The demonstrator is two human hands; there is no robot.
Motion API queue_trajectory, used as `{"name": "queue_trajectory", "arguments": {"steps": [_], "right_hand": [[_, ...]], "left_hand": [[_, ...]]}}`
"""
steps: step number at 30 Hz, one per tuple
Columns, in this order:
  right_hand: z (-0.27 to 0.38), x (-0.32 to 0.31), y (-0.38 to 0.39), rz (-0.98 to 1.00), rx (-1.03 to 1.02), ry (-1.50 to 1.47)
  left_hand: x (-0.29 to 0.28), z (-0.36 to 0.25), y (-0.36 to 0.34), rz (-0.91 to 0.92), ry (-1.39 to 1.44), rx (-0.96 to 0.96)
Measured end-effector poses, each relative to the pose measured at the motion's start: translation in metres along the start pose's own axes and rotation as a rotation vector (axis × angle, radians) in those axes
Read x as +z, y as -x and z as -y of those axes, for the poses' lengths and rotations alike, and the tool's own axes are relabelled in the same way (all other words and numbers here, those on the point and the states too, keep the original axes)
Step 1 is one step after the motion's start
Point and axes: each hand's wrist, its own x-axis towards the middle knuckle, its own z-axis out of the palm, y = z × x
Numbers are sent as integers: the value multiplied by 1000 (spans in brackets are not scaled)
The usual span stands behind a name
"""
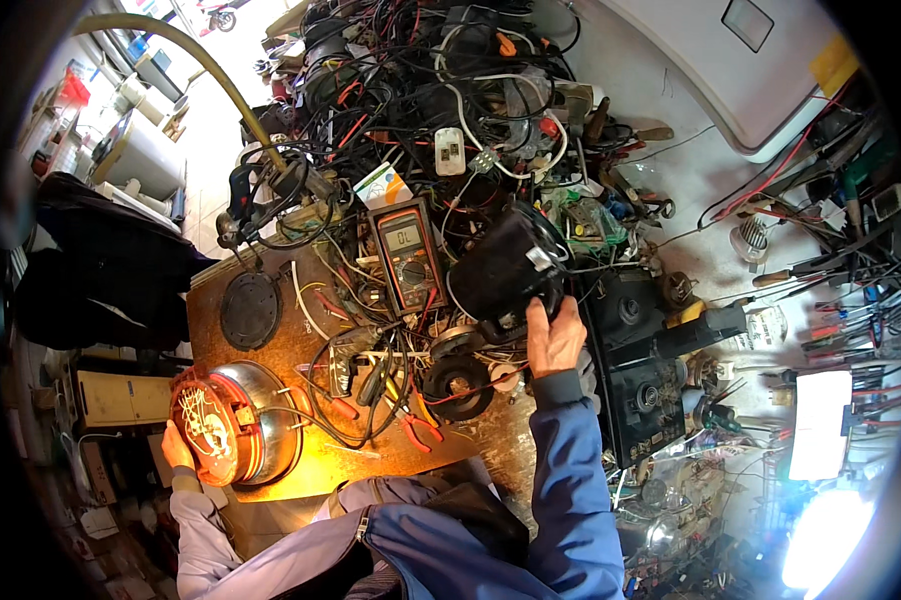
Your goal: The person works on a circular electronic component, likely a motor stator, using a soldering iron and pliers. They remove a cover, solder wires to the internal windings, and retrieve small parts from a plastic bag to continue the repair.
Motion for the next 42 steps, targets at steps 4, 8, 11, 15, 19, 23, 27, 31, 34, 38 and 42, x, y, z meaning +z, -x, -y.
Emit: {"name": "queue_trajectory", "arguments": {"steps": [4, 8, 11, 15, 19, 23, 27, 31, 34, 38, 42], "right_hand": [[-4, 16, -25, 112, 3, -47], [2, 38, -45, 289, 219, -308], [14, 43, -34, 247, 376, -517], [21, 25, -10, 259, 547, -833], [49, 4, 30, 277, 712, -1042], [63, 23, 96, 481, 737, -1118], [81, 9, 152, 643, 839, -1027], [61, 5, 148, 617, 844, -1150], [43, 12, 124, 523, 832, -1089], [12, 8, 73, 425, 573, -719], [-36, 13, 38, 408, 475, -568]], "left_hand": [[2, -8, -7, 63, -12, -43], [2, 5, -4, -8, -50, 8], [-4, -17, 2, -5, -296, -93], [-22, -43, 9, -453, -52, 22], [11, -293, 100, -211, 295, 347], [102, -424, 157, 246, 904, 370], [153, -475, 108, 724, 845, 255], [169, -480, 115, 763, 800, 399], [176, -468, 110, 614, 885, 292], [159, -401, 108, 616, 864, 182], [147, -324, 136, 798, 660, 27]]}}
